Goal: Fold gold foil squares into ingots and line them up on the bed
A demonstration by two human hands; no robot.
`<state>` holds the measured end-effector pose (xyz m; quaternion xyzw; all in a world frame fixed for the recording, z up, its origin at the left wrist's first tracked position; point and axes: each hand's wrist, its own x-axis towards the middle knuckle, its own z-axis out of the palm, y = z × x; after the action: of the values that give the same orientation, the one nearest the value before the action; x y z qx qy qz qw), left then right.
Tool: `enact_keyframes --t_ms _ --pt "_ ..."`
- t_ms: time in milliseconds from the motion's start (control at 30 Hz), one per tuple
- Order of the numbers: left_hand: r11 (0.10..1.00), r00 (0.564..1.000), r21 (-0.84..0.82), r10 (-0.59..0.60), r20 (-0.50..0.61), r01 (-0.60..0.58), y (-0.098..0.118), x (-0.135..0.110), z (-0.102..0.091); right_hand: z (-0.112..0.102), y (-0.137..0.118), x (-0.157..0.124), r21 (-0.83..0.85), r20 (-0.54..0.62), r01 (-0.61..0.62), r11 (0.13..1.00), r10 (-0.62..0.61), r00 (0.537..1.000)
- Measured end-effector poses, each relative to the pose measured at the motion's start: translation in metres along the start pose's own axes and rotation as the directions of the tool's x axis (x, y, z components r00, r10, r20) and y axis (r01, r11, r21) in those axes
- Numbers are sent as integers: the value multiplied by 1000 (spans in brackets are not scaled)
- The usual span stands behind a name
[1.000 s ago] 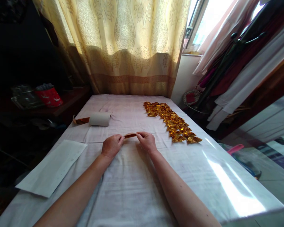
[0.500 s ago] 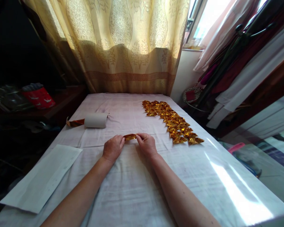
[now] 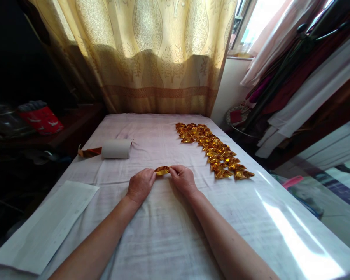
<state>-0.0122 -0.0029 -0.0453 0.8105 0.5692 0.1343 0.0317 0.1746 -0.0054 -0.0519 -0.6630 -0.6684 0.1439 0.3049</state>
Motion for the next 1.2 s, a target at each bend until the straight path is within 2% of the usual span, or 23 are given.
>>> enact_keyframes --t_ms 367,433,600,667,900,1200 --pt "996 999 -80 33 -2 -33 6 18 1 -30 6 21 -245 111 63 967 -37 993" --pt "994 1000 -103 23 -3 -23 4 19 -1 -40 15 31 -307 82 44 951 -20 996" --pt "990 1000 -139 -17 -25 13 -2 17 -3 -71 43 69 -455 -98 -81 887 41 994" --pt "990 999 -142 -24 -33 19 -3 15 -1 -79 52 83 -496 -136 -100 862 37 990" --pt "987 998 -161 -34 -50 25 -6 14 5 -76 74 114 -569 -213 -171 805 56 975" --pt "978 998 -200 -60 -35 52 -8 16 5 -74 85 119 -570 -244 -182 801 46 969"
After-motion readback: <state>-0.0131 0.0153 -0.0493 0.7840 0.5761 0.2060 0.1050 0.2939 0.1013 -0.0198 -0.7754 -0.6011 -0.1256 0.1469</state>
